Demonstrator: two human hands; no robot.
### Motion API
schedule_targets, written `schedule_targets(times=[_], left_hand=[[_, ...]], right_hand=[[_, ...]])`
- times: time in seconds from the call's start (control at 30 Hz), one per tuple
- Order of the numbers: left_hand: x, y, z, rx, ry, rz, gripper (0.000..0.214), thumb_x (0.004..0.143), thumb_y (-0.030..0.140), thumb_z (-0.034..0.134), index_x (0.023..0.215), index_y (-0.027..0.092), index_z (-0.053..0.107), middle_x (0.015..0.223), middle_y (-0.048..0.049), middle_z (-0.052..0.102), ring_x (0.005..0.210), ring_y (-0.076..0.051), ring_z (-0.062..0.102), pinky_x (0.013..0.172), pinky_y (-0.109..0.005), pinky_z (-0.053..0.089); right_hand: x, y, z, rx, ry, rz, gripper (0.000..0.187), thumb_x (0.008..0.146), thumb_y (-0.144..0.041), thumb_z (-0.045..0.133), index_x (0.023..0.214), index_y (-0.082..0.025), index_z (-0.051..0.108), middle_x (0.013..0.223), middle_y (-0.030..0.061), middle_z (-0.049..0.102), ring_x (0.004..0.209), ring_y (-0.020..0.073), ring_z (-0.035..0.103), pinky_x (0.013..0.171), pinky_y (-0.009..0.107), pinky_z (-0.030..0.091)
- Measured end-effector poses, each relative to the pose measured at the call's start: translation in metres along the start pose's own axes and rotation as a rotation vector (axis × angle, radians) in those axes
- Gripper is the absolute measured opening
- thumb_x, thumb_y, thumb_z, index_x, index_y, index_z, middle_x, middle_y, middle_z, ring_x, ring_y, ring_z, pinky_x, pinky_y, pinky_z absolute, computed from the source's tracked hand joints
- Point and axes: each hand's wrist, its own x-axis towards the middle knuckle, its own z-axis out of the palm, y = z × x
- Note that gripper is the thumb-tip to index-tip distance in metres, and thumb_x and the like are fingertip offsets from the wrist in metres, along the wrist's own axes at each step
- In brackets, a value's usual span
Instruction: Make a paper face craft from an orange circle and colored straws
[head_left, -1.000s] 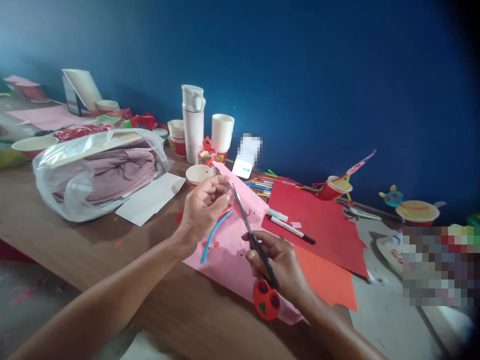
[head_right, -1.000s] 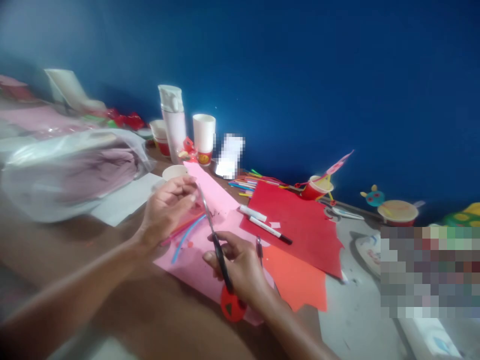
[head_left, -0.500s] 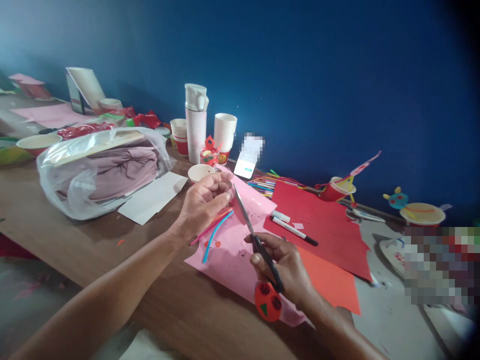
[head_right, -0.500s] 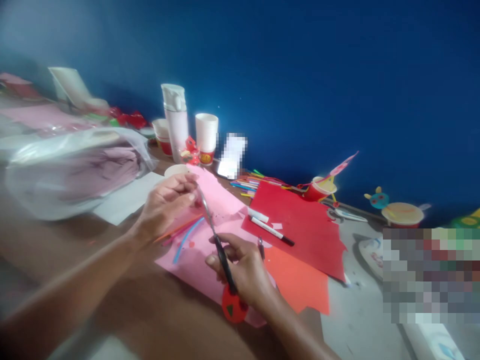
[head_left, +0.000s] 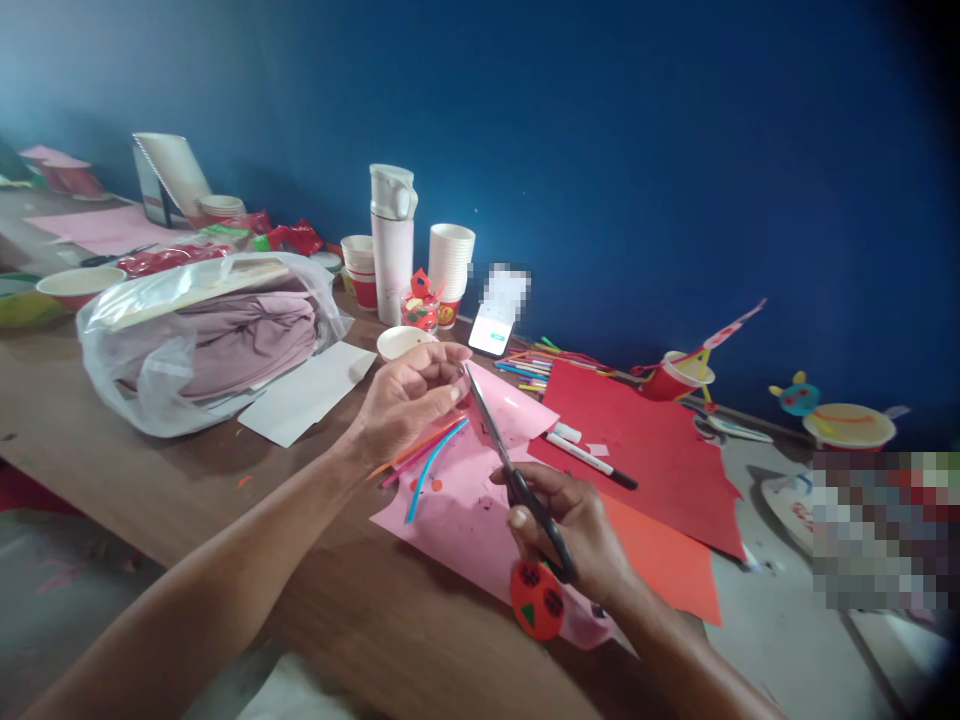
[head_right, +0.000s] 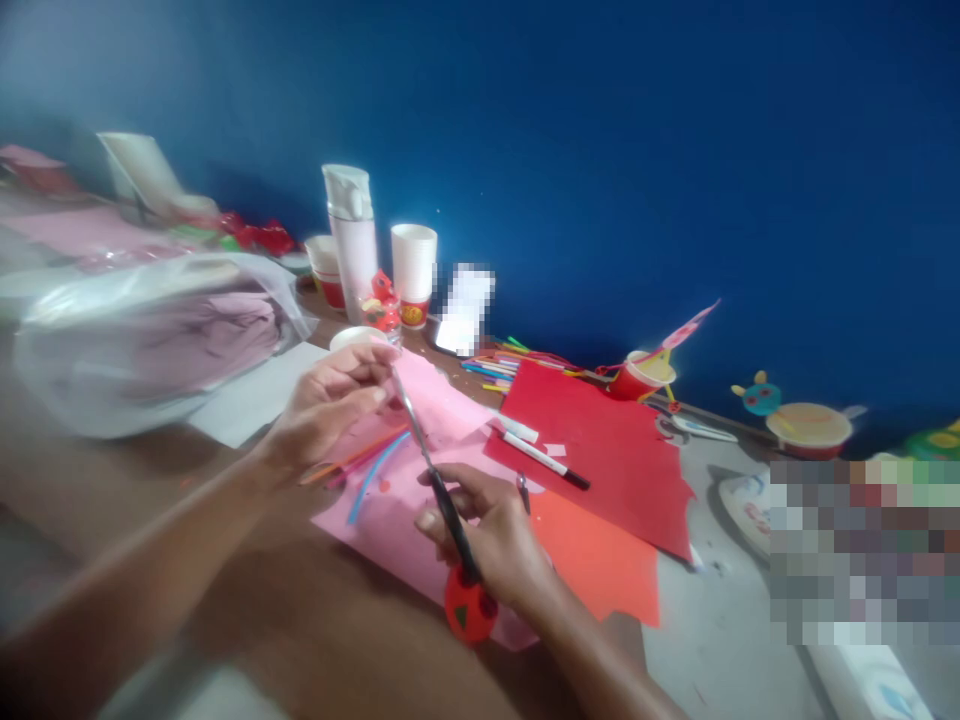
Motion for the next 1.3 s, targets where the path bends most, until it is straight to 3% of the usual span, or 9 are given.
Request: schedule_targets(times=[0.23, 0.87, 1.3], left_hand=[[0.000, -0.001, -0.005, 0.011, -0.027, 0.010, 0.027, 0.074, 0.016, 0.062, 0.102, 0.016, 0.059, 0.074, 0.0004, 0.058, 0.068, -0.009, 0.057, 0.064, -0.020, 0.048], [0.002, 0.003, -0.022, -0.096, -0.182, -0.192, 0.029, 0.071, 0.013, 0.060, 0.099, 0.018, 0.062, 0.073, -0.0016, 0.060, 0.059, -0.009, 0.055, 0.052, -0.019, 0.045], [0.009, -0.002, -0.027, -0.062, -0.153, -0.142, 0.029, 0.069, 0.009, 0.058, 0.096, 0.017, 0.063, 0.072, -0.0004, 0.063, 0.070, -0.012, 0.063, 0.066, -0.023, 0.051]], right_hand=[[-0.001, -0.001, 0.001, 0.028, -0.007, 0.004, 0.041, 0.068, -0.040, 0.071, 0.099, -0.015, 0.060, 0.051, -0.0064, 0.048, 0.037, 0.0053, 0.041, 0.037, 0.018, 0.033], [-0.003, -0.003, 0.000, 0.016, -0.046, 0.032, 0.039, 0.066, -0.036, 0.074, 0.095, -0.014, 0.062, 0.048, -0.0075, 0.045, 0.035, 0.0042, 0.038, 0.035, 0.017, 0.034], [0.001, -0.008, -0.005, -0.061, -0.036, 0.023, 0.037, 0.064, -0.037, 0.073, 0.091, -0.014, 0.063, 0.049, -0.0063, 0.045, 0.037, 0.0051, 0.037, 0.036, 0.018, 0.031]])
